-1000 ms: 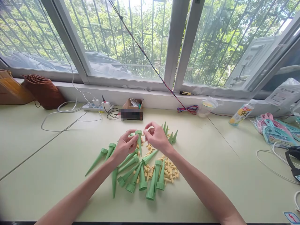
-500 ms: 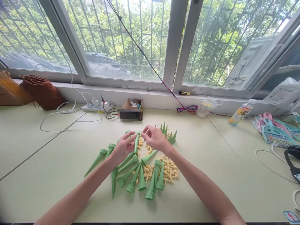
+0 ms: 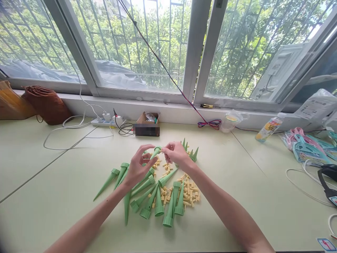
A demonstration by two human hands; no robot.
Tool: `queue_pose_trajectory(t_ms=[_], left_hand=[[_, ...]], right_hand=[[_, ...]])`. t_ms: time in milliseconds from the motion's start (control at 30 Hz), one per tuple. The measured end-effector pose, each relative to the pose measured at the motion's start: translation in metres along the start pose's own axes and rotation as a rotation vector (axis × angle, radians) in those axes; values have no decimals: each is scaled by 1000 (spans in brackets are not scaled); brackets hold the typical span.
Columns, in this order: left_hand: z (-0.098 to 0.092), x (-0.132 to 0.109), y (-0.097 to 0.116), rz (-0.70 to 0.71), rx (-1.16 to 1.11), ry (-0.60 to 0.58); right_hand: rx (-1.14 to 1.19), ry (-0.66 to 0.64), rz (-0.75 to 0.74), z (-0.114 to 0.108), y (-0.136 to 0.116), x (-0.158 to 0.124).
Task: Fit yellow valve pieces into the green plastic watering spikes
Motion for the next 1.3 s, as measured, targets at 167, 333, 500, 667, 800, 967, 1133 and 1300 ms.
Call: queue_pose_trajectory(t_ms=[167, 333, 500, 667, 800, 967, 1133, 1300], left_hand=[[0, -2, -6, 89, 110, 36], [-1, -1, -12, -24, 29, 31], [-1, 2, -13, -172, -135, 11], [-1, 5, -16, -326, -267, -12], [-2, 4, -15, -357, -315, 7], [-2, 3, -9, -312, -323, 35], [-4, 5, -5, -288, -321, 40], [-5, 6, -5, -269, -309, 46]], right_hand=[[18, -89, -16, 2, -2, -2], [-71, -123, -61, 4, -3, -6], [-185, -171, -97, 4, 0, -7], [-244, -212, -136, 3, -1, -8], [-235, -233, -140, 3, 0, -8], [-196, -224, -129, 4, 0, -8], [-87, -237, -101, 4, -8, -11], [-12, -241, -93, 2, -10, -11]])
Point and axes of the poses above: each hand's wrist, its own x-axis towards the middle knuckle, its own z-axis out of the palm, y = z × x, the point moved 1 cm from there along x, towards the middle knuckle, and after that the axes turned 1 degree about y, right-handed, at the moved point
